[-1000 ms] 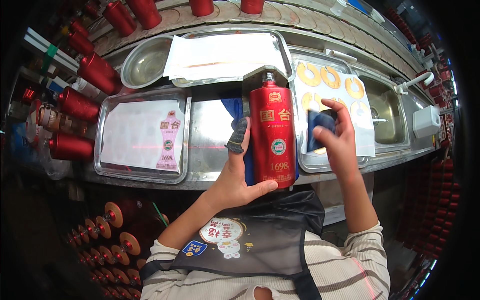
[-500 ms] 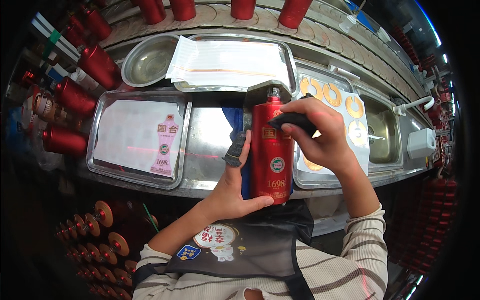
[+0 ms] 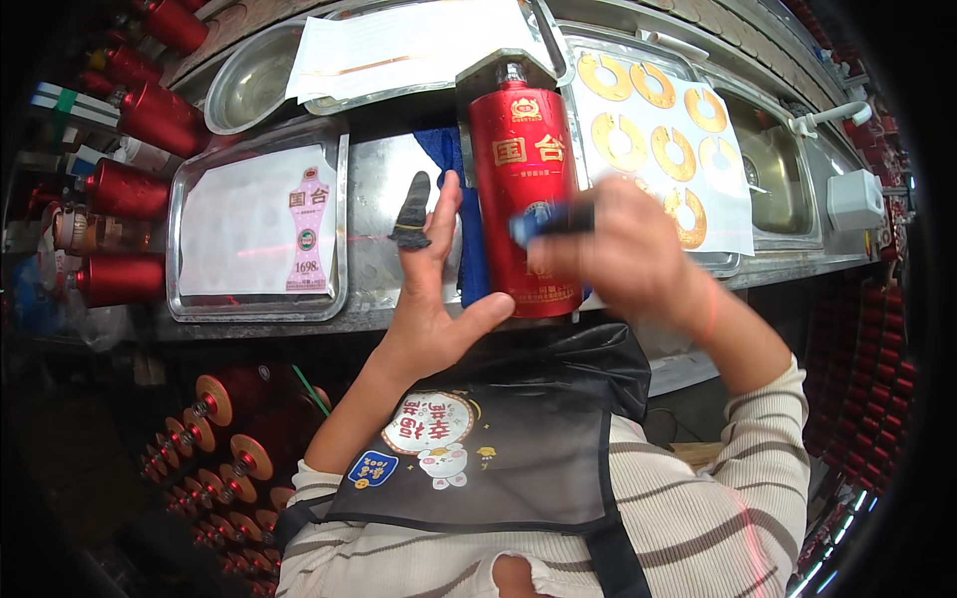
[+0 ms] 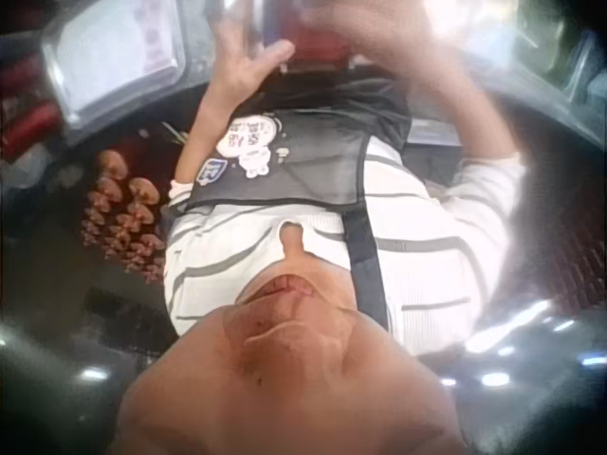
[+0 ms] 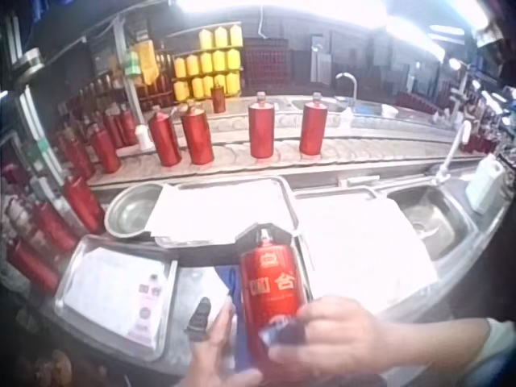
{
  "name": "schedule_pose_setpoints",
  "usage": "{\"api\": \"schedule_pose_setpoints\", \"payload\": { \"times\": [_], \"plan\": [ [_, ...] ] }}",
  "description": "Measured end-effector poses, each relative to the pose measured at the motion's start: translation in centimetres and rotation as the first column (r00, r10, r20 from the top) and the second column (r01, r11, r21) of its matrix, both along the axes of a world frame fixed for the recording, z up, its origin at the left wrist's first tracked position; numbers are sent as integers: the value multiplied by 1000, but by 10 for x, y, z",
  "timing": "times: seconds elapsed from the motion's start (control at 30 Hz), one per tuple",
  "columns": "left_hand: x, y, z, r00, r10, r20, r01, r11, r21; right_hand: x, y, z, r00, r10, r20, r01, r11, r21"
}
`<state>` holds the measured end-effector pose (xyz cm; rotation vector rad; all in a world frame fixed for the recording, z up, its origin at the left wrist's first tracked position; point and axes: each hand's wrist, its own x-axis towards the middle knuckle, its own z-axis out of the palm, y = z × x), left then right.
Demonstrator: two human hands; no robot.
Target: The person applies circular gold labels to the necks of red cylindrical containers. They pick up each container, place a label on the neck, smooth it with their fingers, and set the container down. The process is repeated for multiple containers.
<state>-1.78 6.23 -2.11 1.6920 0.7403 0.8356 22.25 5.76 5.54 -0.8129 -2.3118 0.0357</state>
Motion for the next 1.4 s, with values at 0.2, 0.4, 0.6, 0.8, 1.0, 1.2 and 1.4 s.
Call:
{"api": "schedule_pose_setpoints", "payload": {
  "times": [0.2, 0.4, 0.6, 0.8, 1.0, 1.2, 1.4],
  "plan": [
    [14, -29, 2, 962, 119, 246, -70, 978, -198, -7, -61, 6, 984, -152, -95, 141, 984, -112],
    [29, -36, -5, 963, 176, 203, -138, 972, -190, -27, -104, -16, 716, -569, -405, 325, 784, -528],
    [28, -51, 13, 939, 310, -152, -225, 884, 411, -16, -95, -52, 354, -836, -419, 268, 520, -811],
    [35, -73, 9, 829, 440, -344, -212, 817, 536, -38, -84, -31, 419, -687, -593, 188, 705, -684],
    [25, -83, -12, 787, 522, -329, -365, 824, 434, -24, -96, -48, 382, -754, -534, 214, 634, -743],
    [23, -65, 9, 843, 495, -209, -371, 818, 440, -24, -58, -18, 477, -682, -554, 338, 724, -601],
    [15, -38, 3, 796, 513, -321, -346, 821, 455, -6, -12, -32, 567, -688, -452, 511, 725, -462]
  ]
}}
